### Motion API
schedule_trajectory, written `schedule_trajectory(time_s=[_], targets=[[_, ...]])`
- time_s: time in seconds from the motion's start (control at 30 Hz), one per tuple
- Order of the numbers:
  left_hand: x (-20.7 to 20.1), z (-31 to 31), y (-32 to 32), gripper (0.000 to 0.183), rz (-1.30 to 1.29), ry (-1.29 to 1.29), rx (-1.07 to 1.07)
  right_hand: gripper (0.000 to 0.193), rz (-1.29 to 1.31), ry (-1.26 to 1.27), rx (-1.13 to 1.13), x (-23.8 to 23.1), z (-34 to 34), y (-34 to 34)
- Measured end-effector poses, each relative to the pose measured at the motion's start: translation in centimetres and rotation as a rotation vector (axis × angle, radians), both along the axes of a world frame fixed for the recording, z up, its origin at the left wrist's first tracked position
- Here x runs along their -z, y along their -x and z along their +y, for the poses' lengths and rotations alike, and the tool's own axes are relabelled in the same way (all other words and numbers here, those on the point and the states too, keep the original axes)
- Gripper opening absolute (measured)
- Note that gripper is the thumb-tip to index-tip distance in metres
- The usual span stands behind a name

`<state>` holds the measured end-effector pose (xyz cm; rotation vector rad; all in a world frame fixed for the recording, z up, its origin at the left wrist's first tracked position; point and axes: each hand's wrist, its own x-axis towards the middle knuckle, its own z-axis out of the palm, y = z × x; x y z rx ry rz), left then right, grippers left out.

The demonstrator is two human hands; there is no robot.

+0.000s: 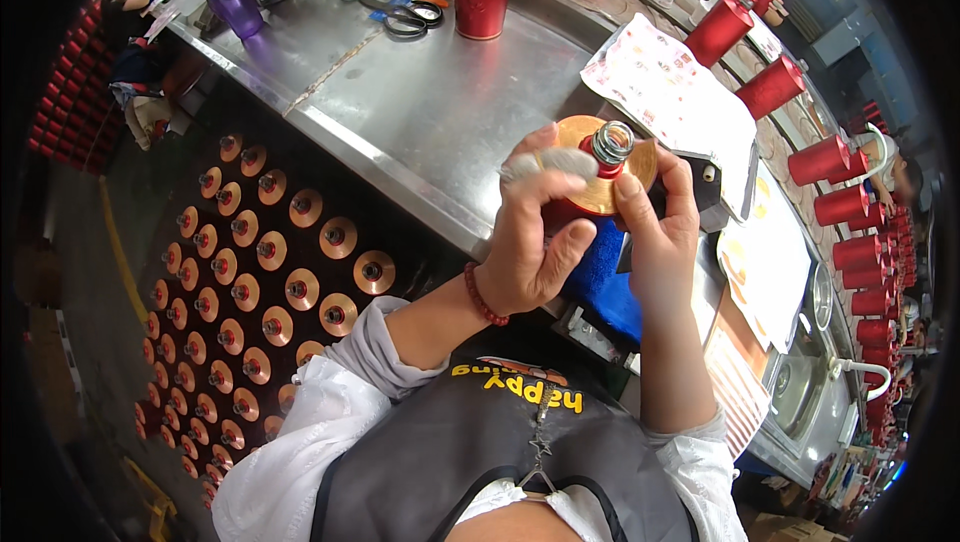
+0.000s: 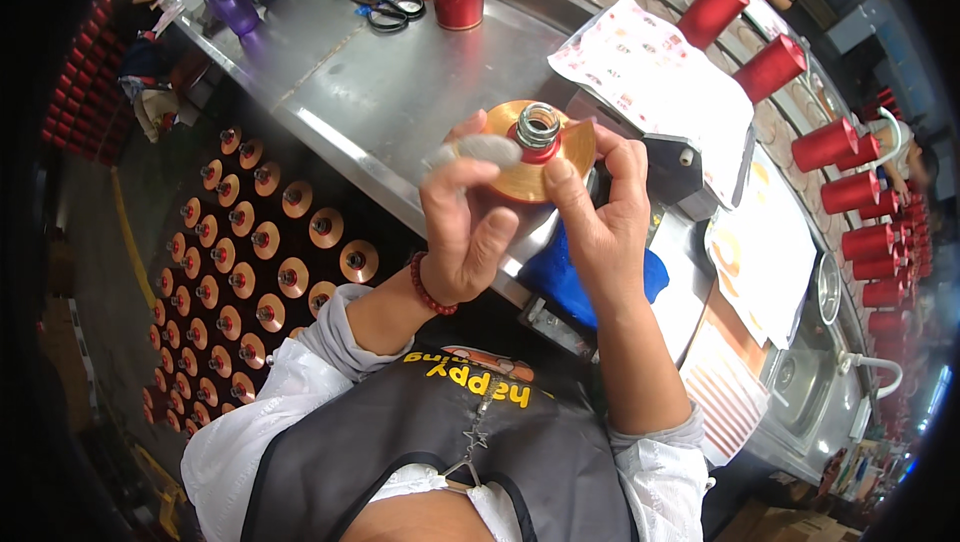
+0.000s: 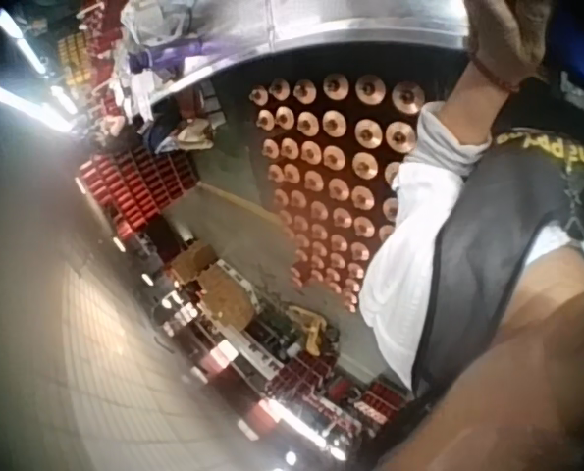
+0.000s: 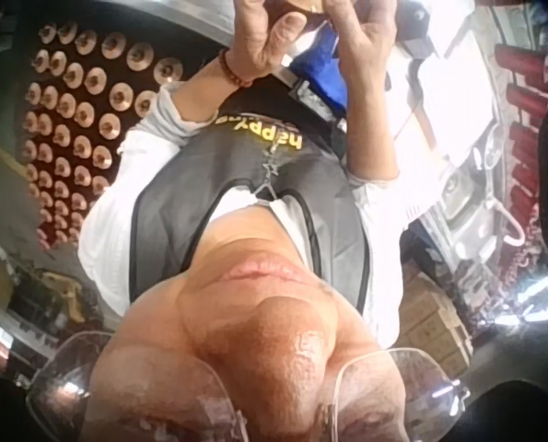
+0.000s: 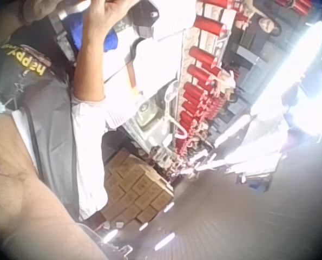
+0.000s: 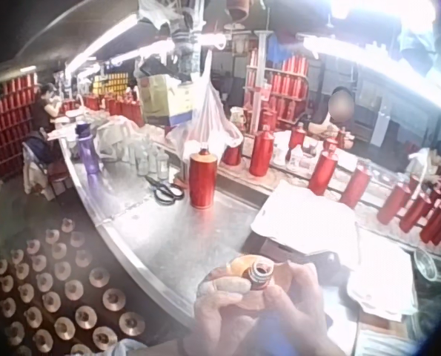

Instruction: The person picks red cylindrical containers from a tray, applies a gold circular label to the top, and uses a green abrasive pad to rub the top surface. They then apply a red rectangular label to the side of the container and place it on the counter.

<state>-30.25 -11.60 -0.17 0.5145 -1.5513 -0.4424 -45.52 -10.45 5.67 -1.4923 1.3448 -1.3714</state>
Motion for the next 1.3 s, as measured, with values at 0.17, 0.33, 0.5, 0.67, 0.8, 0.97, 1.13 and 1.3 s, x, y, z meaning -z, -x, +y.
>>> schedule_trajectory(time_s=[0.17,0.33,0.5,0.67,0.8,0.97,1.13,1.3], targets=[[-0.4,0.0,0.3,0.045,0.076,-0.093,0.016,0.026,-0.104,0.021,-0.068,-0.1,0.1,0.0],[-0.2,0.2,0.4,0.046,0.073,-0.079,0.003,0.019,-0.22,0.08,-0.16,0.1,-0.6,0.4],[-0.4,0.5,0.2,0.046,0.03,-0.052,-0.037,0.016,-0.106,0.093,-0.18,-0.4,-0.9,1.1],[-0.5,0.7,0.5,0.045,0.062,-0.065,-0.047,0.016,-0.204,-0.031,-0.219,-1.3,-1.3,1.4],[-0.8,0.6,0.7,0.044,0.054,-0.054,-0.038,0.018,-0.357,-0.19,-0.275,-0.7,-3.0,2.2],[-0.3,0.3,-0.6,0.05,0.137,-0.173,0.125,0.042,-0.337,-0.219,-0.218,-0.6,-2.1,0.7],[-1.2,-0.5,-2.4,0.05,0.194,-0.434,0.357,0.054,0.068,0.037,-0.115,-0.3,1.2,1.5],[-1.0,0.5,-1.2,0.052,0.278,-0.432,0.346,0.056,0.167,0.06,-0.105,-1.8,1.2,-0.8]])
